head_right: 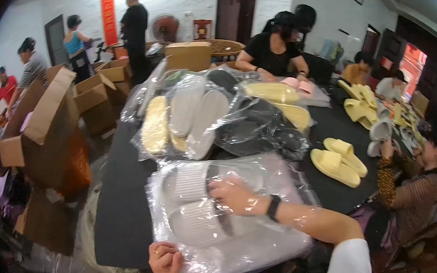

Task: Sorting and organizing finished shoes and slippers on a work table into bags.

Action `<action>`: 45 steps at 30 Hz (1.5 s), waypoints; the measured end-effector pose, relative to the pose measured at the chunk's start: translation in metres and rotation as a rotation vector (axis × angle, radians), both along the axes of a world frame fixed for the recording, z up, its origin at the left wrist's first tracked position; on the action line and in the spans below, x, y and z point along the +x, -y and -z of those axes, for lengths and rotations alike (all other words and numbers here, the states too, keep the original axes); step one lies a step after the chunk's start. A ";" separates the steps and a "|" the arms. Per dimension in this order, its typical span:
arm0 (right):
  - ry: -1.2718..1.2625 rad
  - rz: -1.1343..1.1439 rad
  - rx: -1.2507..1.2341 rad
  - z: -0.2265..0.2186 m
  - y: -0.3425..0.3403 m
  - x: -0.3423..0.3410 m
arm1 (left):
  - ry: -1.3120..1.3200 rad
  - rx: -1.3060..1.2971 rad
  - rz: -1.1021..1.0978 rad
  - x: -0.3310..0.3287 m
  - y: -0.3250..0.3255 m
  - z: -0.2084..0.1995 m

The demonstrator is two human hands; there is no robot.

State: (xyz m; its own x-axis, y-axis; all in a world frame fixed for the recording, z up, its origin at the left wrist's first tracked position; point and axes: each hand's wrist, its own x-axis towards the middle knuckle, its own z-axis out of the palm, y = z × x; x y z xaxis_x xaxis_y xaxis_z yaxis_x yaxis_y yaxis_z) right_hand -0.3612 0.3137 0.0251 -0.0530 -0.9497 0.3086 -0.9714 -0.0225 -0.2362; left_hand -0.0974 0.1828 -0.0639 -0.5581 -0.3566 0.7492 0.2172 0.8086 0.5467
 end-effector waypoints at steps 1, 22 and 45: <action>-0.040 0.005 -0.083 -0.006 -0.005 0.001 | -0.035 0.018 0.033 0.003 -0.001 -0.001; 0.147 -0.067 0.249 -0.006 -0.016 0.006 | 0.518 -0.031 0.057 -0.003 0.007 -0.019; 1.042 0.551 -0.882 -0.152 -0.183 0.022 | 0.727 -0.215 -0.028 -0.003 0.002 -0.025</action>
